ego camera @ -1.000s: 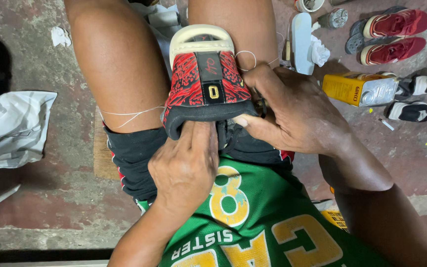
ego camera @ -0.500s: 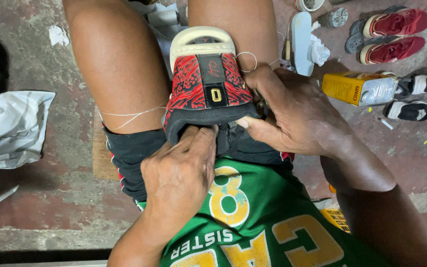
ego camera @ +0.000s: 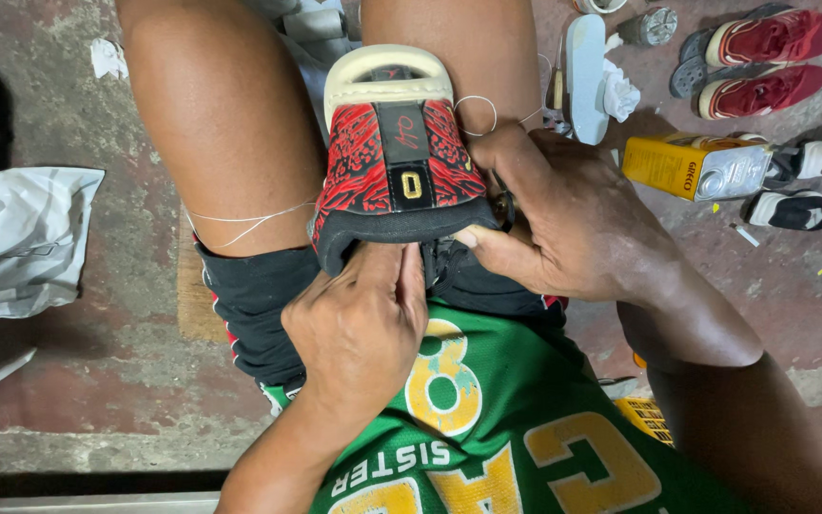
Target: The person stitches a red and black athletic shoe by hand using a needle and thread while holding it on their lap.
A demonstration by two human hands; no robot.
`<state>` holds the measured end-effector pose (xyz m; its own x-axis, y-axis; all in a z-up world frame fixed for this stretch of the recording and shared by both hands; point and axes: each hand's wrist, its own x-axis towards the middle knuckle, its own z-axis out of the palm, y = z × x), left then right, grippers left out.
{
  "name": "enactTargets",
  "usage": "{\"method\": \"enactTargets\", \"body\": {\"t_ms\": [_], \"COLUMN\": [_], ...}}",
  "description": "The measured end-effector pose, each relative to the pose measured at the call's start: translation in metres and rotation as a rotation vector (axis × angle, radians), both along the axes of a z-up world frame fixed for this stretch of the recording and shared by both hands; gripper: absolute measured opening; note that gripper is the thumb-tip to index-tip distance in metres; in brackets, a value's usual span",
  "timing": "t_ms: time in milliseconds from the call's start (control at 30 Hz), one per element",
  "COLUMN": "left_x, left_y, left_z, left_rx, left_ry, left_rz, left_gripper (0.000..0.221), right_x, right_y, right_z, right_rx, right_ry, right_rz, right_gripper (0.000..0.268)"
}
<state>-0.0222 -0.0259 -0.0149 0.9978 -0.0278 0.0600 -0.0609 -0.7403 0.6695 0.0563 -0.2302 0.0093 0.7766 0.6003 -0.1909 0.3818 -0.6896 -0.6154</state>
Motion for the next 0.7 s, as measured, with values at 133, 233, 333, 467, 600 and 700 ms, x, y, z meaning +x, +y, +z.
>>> {"method": "enactTargets", "body": {"t_ms": [133, 233, 333, 467, 600, 700], "left_x": [-0.001, 0.004, 0.007, 0.009, 0.007, 0.005], "left_y": [0.000, 0.004, 0.011, 0.009, 0.005, 0.001], "left_z": [-0.001, 0.000, 0.001, 0.002, -0.001, -0.004], "left_rx": [0.020, -0.060, -0.167, -0.265, -0.254, -0.263], "left_ry": [0.039, 0.088, 0.111, 0.129, 0.172, 0.158], "left_rz": [-0.008, -0.016, -0.005, -0.007, -0.005, 0.015], "left_gripper": [0.011, 0.008, 0.008, 0.007, 0.011, 0.008], "right_x": [-0.002, 0.000, 0.003, 0.004, -0.008, -0.010], "right_y": [0.001, -0.003, -0.007, -0.003, 0.009, 0.015], "right_z": [0.000, 0.002, 0.003, 0.007, 0.018, 0.014], "right_rx": [-0.001, 0.062, 0.157, 0.076, -0.058, -0.109], "right_ry": [0.010, 0.092, 0.118, -0.019, -0.153, -0.183], "right_rz": [-0.016, -0.021, 0.037, 0.127, 0.128, 0.142], "right_gripper": [0.055, 0.053, 0.037, 0.019, 0.012, 0.016]}}
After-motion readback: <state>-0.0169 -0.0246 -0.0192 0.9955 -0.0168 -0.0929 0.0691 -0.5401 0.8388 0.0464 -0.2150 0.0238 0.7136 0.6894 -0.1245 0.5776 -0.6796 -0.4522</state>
